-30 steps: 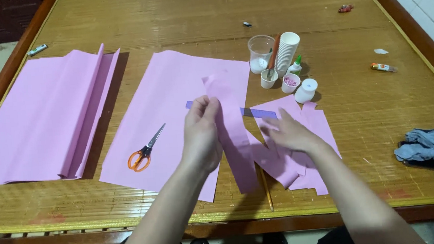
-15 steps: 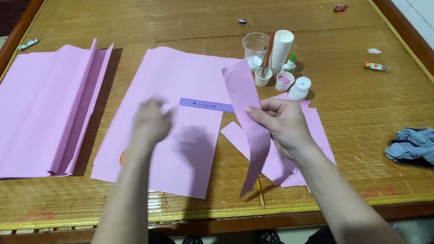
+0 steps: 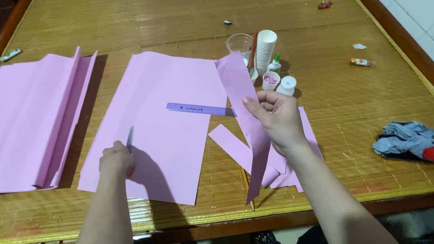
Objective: The person prepares pink paper strips by applying glue with a brush and cutting them to size, then sticks them onto a wall to create a decorative covering.
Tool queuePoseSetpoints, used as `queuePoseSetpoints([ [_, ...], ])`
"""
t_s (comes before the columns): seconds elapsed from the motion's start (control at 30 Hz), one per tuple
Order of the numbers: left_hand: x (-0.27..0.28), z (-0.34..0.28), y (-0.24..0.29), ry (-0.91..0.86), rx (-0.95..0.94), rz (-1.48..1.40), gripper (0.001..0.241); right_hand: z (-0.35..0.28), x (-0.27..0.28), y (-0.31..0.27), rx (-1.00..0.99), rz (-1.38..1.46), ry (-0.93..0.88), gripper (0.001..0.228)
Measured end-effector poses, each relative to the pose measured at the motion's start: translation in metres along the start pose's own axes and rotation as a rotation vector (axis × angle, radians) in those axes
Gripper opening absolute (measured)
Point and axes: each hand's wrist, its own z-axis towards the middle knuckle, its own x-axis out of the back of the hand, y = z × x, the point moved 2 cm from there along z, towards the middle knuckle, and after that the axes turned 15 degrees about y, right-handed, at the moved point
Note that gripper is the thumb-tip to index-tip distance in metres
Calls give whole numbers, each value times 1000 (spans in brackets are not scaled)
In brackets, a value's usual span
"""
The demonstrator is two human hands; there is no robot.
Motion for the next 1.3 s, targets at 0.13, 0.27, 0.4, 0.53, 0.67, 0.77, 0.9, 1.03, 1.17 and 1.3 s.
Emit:
queuePoseSetpoints([
  [0.13, 64, -42, 37, -108, 0, -109, 40, 2, 2, -1, 29, -46, 28, 17],
  [0.27, 42, -33, 48, -75, -1, -87, 37, 0, 2, -5, 67, -103, 18, 16],
  [0.4, 31, -21, 60, -171, 59, -200, 66, -2, 3, -10, 76, -139, 6, 15],
  [0.53, 115, -60, 107, -282, -92, -364, 72, 5, 8, -9, 11, -101, 19, 18],
  [0.67, 185, -102, 146, -267, -189, -1400, 85, 14, 12, -3, 21, -25, 7, 23],
  [0.77, 202, -130, 164, -234, -277, -1738, 73, -5, 3, -17, 58, -29, -34, 25],
  [0.9, 211, -155, 181, -196, -252, -1811, 45, -36, -8, -40, 212, -150, -181, 17],
  [1.03, 229, -165, 180, -106, -223, -1811, 29, -42, -7, -41, 226, -156, -302, 9],
  [1.17, 235, -167, 179, -103, -151, -1888, 26, -47, -7, -48, 101, -54, -428, 29],
  [1.3, 241, -170, 178, -118, -176, -1987, 26, -43, -3, -43, 59, -42, -496, 32],
])
